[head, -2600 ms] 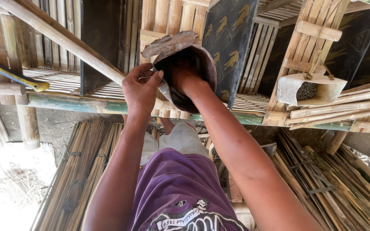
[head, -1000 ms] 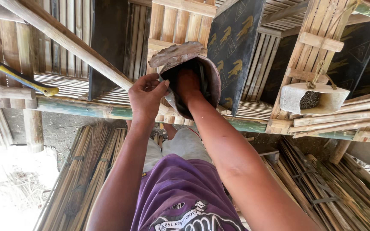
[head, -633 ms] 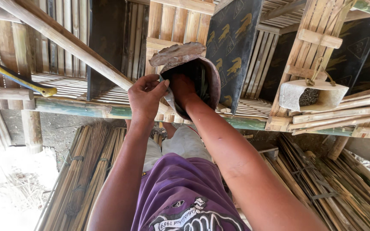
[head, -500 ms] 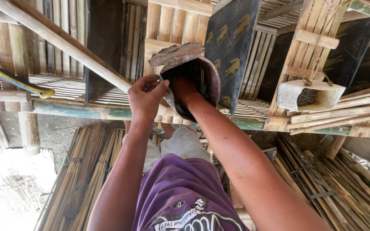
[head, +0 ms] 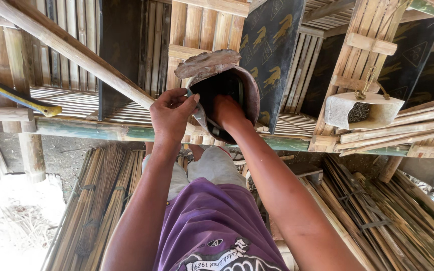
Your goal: The person assembles a bamboo chair by hammering nails into slats to secure them to the frame. They retrieve additional bamboo slats and nails from nearby piles and a container, then continue fastening the slats to the chair structure.
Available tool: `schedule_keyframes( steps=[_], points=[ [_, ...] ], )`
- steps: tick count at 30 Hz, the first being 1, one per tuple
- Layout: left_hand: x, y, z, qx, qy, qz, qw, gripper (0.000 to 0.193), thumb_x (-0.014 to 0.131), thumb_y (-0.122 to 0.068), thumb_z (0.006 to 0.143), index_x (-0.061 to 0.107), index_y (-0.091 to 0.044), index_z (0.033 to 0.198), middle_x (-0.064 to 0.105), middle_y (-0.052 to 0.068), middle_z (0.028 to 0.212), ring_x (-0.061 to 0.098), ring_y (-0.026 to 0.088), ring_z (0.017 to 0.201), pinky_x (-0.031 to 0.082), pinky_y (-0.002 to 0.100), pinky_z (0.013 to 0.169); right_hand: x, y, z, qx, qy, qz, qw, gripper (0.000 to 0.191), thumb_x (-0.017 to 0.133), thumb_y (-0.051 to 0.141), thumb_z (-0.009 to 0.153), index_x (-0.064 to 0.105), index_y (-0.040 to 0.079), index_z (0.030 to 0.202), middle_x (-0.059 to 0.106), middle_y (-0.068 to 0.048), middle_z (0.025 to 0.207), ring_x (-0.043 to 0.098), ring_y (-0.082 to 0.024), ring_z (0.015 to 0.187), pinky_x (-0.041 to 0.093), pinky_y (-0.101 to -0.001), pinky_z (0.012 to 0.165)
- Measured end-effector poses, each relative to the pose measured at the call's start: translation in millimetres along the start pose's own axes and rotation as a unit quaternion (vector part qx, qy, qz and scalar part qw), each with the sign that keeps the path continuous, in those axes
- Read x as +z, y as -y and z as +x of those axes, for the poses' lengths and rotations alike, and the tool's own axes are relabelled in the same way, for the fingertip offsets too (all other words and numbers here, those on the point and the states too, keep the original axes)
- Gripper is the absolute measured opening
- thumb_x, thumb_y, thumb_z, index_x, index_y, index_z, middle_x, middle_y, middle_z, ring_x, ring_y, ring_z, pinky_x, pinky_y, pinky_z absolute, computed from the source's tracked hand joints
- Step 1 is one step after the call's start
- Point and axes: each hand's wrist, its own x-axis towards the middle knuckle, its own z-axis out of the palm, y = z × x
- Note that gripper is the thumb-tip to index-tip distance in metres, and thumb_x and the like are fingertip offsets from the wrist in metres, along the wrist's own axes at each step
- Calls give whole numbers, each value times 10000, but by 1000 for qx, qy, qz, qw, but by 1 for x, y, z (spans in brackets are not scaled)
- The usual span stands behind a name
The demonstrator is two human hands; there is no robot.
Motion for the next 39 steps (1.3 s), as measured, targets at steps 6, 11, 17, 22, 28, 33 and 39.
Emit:
schedule_keyframes(
  steps=[6,11,17,22,28,33,39],
  points=[
    [0,1,0,-3,5,-10,1000,379,828,-79,842,684,77,1156,697,56,895,694,105,757,618,239,691,-6,-1,-19,-21,-111,310,944,273,611,-9,860,725,-2,1108,780,-178,1009,753,-264,912,587,-353,819],
    [-1,0,2,0,6,-15,1000,374,828,-70,838,684,85,1146,692,57,898,696,106,771,638,247,702,-16,0,-51,3,-68,592,803,177,543,118,1067,671,6,1118,724,-72,967,670,-133,799,599,-306,751],
    [4,-7,-4,24,-14,73,997,334,804,-87,850,684,49,1130,708,70,911,711,116,771,631,265,665,-29,-2,-70,-16,-31,665,746,174,559,162,1058,672,30,1074,699,-71,934,662,-145,779,624,-343,783],
    [14,-13,-27,274,-79,216,934,183,684,-20,965,717,10,1143,697,107,1032,724,148,863,601,291,773,-34,-6,-81,-59,13,706,705,172,572,176,1066,658,29,1044,694,-78,944,668,-151,789,624,-379,790],
    [19,-20,-39,232,-19,186,954,158,668,-63,997,734,-6,1129,729,88,989,720,127,847,586,268,744,-41,-12,-95,-82,14,700,709,154,595,167,1068,656,40,1005,705,-101,977,684,-167,819,618,-391,819],
    [16,-16,-32,172,-18,144,974,177,660,-88,991,729,-6,1133,748,64,925,724,97,820,584,244,718,-43,-11,-100,-63,4,707,704,190,587,195,1059,673,37,995,709,-112,950,693,-176,810,626,-403,805],
    [11,-5,-32,151,-16,126,980,182,649,-80,993,734,-9,1138,748,54,912,712,85,815,578,239,703,-50,-2,-106,-59,9,703,709,238,568,224,1069,656,21,985,726,-146,1005,719,-199,836,645,-407,789]
  ],
)
